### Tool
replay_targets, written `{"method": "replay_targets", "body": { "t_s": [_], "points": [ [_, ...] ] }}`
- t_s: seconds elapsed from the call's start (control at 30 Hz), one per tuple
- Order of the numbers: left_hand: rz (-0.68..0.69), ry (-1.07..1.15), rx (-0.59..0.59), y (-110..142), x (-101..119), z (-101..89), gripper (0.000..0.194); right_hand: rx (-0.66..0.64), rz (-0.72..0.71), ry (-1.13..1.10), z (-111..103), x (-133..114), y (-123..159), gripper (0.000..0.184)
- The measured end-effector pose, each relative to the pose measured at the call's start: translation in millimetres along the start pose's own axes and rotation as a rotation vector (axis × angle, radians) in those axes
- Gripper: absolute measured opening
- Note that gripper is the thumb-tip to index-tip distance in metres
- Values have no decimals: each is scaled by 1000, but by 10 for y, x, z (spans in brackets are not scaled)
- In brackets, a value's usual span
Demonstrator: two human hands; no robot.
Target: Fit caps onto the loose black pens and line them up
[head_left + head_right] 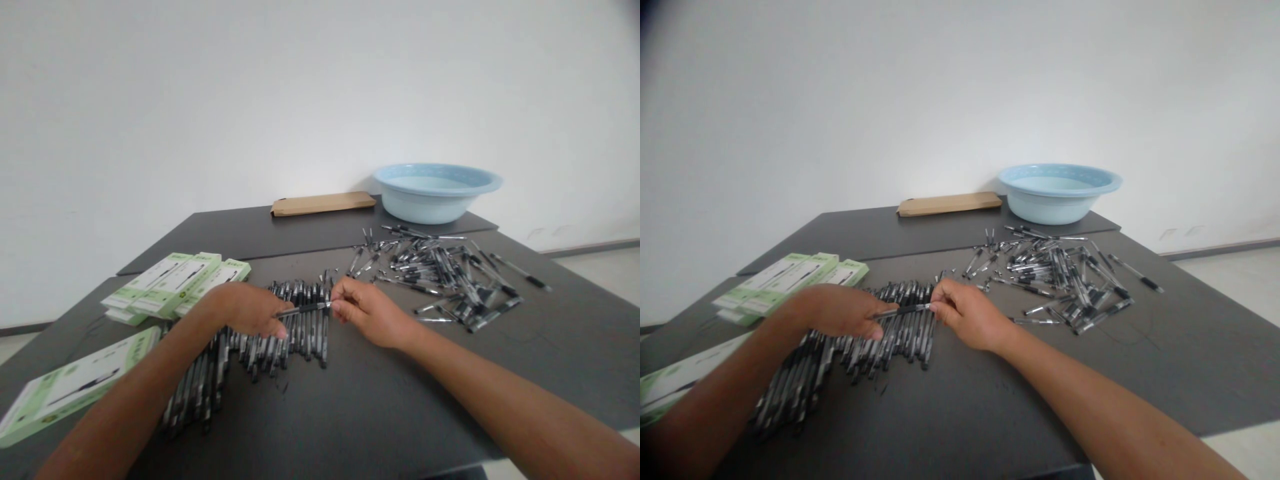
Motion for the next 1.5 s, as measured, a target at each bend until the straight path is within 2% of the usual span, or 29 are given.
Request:
{"method": "replay_targets", "body": {
  "t_s": [1.07, 1.5],
  "points": [
    [-29, -24, 22, 10, 73, 2, 56, 9, -45, 6, 30, -12, 19, 5],
    [-61, -35, 24, 32, 94, 3, 57, -42, -94, 58, -4, -46, 15, 14]
  ]
}}
Point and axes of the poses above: each hand's wrist, its own y-axis away from the middle knuckle, its own z-axis out of the palm, x = y × z, the point moved 1 cm from there along -y, towards the middle knuckle, and after that the axes turned 9 degrees about x, right-handed, at the moved point
